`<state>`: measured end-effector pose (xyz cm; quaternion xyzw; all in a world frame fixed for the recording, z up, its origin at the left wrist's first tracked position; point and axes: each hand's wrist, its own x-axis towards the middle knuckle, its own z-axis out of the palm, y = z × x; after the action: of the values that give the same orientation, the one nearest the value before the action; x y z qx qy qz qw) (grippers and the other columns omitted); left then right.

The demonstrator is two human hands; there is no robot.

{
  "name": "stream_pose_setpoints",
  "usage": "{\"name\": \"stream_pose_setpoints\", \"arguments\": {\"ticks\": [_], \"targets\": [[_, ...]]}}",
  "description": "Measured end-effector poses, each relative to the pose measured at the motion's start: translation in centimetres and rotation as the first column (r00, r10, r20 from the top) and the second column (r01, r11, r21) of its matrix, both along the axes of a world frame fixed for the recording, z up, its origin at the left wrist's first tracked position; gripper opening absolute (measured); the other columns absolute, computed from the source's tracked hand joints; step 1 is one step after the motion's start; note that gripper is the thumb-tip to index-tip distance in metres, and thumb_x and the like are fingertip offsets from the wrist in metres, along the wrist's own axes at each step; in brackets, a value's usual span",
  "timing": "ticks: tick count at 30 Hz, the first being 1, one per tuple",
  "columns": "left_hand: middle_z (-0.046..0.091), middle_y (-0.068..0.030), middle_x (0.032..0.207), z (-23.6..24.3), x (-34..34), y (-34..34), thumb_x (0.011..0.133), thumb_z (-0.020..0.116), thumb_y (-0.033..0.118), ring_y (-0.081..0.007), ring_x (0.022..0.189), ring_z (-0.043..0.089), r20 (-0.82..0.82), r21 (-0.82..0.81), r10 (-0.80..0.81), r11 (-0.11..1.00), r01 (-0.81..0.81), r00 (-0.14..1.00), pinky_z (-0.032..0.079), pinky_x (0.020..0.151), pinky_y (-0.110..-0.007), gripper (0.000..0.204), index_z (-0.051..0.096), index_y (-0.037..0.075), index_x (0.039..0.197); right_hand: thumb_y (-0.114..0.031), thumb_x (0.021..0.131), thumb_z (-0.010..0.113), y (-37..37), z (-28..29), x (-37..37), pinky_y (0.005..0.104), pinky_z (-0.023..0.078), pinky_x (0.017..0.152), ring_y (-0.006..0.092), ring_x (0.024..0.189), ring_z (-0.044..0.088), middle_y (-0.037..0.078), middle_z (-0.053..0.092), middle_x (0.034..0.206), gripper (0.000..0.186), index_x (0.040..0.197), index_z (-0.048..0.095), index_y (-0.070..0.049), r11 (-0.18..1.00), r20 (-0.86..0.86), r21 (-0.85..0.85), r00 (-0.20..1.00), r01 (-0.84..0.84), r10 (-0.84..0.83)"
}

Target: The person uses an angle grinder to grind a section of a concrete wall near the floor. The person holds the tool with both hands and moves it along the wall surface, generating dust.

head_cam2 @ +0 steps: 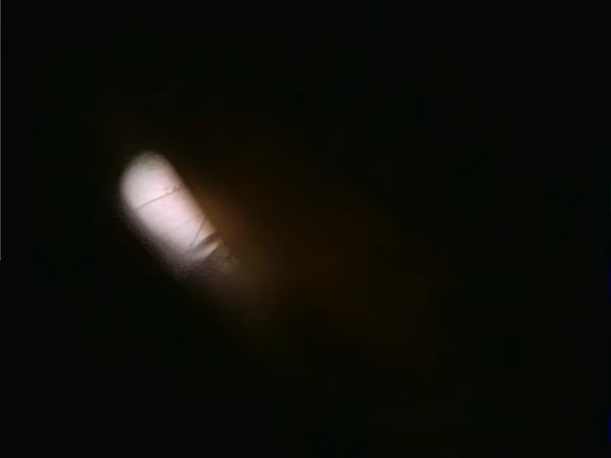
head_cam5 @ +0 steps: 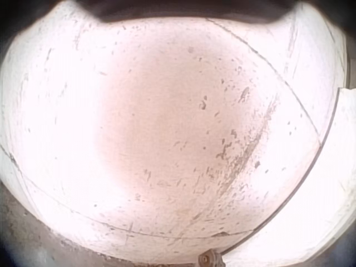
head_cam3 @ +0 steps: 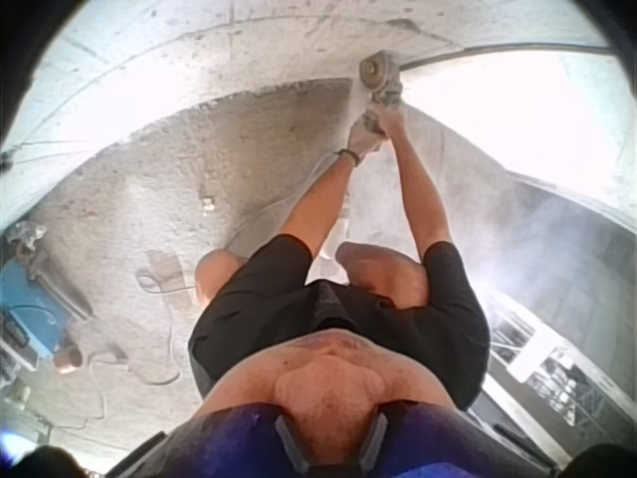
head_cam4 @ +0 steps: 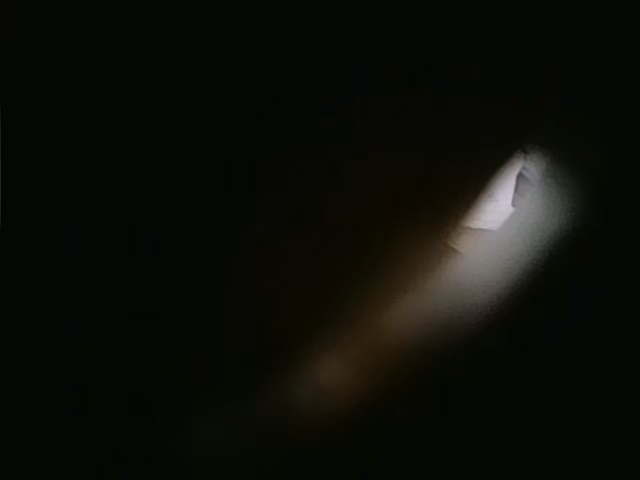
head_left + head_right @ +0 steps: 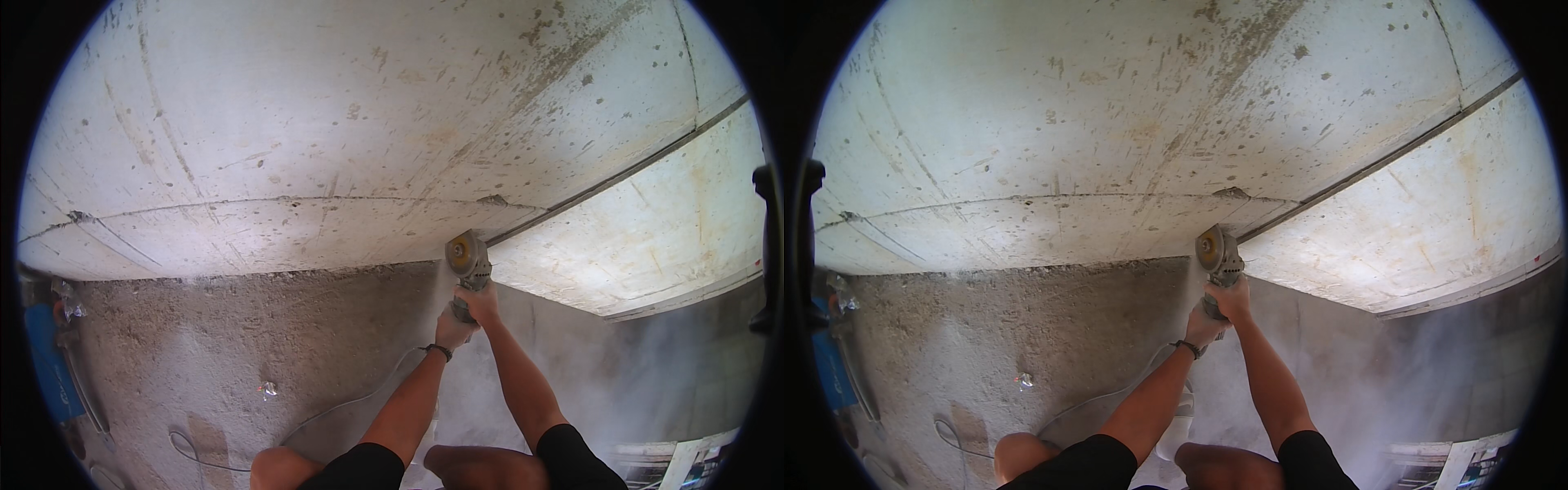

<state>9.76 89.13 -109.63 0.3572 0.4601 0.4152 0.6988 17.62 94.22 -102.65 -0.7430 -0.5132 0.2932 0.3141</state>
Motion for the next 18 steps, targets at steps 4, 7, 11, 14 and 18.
{"name": "stream_pose_setpoints", "arguments": {"ticks": [4, 7, 11, 14, 18], "targets": [[0.073, -0.0110, 0.110, 0.2, -0.1, 0.0, 0.064, 0.090, 0.021, -0.0237, 0.105, 0.070, -0.003, -0.003, -0.015, 1.000, 0.015, 1.000, 0.054, 0.091, -0.037, 0.061, 0.062, 0.004, 0.114, -0.020, 0.069, 0.086, 0.1, -0.4, 0.4, 0.0349, 0.054, 0.079, 0.0187, 0.087, 0.067, 0.011, 0.072, 0.097, 0.049, 0.106, 0.066, 0.004, 1.000, 0.024, -0.002, 1.000, 0.009, -0.009], [0.073, -0.0109, 0.110, 0.3, -0.2, -0.1, 0.064, 0.090, 0.021, -0.0237, 0.104, 0.071, 0.009, 0.003, -0.001, 1.000, 0.001, 1.000, 0.054, 0.090, -0.036, 0.060, 0.062, 0.004, 0.115, -0.020, 0.069, 0.086, 0.0, -0.3, 0.2, 0.0352, 0.054, 0.079, 0.0193, 0.087, 0.067, 0.012, 0.071, 0.098, 0.050, 0.108, 0.065, 0.004, 1.000, 0.039, 0.025, 0.999, 0.006, -0.007], [0.073, -0.0097, 0.110, 0.5, -0.3, 0.0, 0.066, 0.089, 0.018, -0.0217, 0.103, 0.070, 0.008, -0.024, -0.026, 0.999, 0.026, 1.000, 0.054, 0.089, -0.036, 0.059, 0.062, 0.004, 0.116, -0.023, 0.067, 0.088, -0.2, 0.3, -0.3, 0.0379, 0.054, 0.083, 0.0228, 0.091, 0.069, 0.014, 0.073, 0.101, 0.053, 0.108, 0.067, 0.004, 1.000, -0.037, 0.002, 0.999, 0.010, -0.010], [0.072, -0.0076, 0.112, 1.1, -0.8, 0.0, 0.067, 0.089, 0.013, -0.0182, 0.102, 0.069, -0.010, -0.038, -0.051, 0.998, 0.051, 0.999, 0.054, 0.090, -0.034, 0.060, 0.061, 0.003, 0.119, -0.022, 0.068, 0.087, -0.2, 0.6, -0.5, 0.0374, 0.054, 0.082, 0.0224, 0.091, 0.069, 0.014, 0.073, 0.101, 0.053, 0.109, 0.067, 0.003, 1.000, -0.045, -0.007, 0.999, -0.013, 0.013], [0.072, -0.0088, 0.112, 0.6, -0.3, -0.3, 0.066, 0.090, 0.015, -0.0194, 0.103, 0.069, -0.011, -0.006, -0.012, 1.000, 0.012, 1.000, 0.054, 0.091, -0.035, 0.061, 0.062, 0.003, 0.119, -0.022, 0.067, 0.087, -0.2, 0.4, -0.2, 0.0377, 0.054, 0.082, 0.0229, 0.091, 0.069, 0.013, 0.073, 0.101, 0.054, 0.110, 0.067, 0.003, 1.000, -0.017, -0.020, 1.000, 0.001, -0.001]]}}
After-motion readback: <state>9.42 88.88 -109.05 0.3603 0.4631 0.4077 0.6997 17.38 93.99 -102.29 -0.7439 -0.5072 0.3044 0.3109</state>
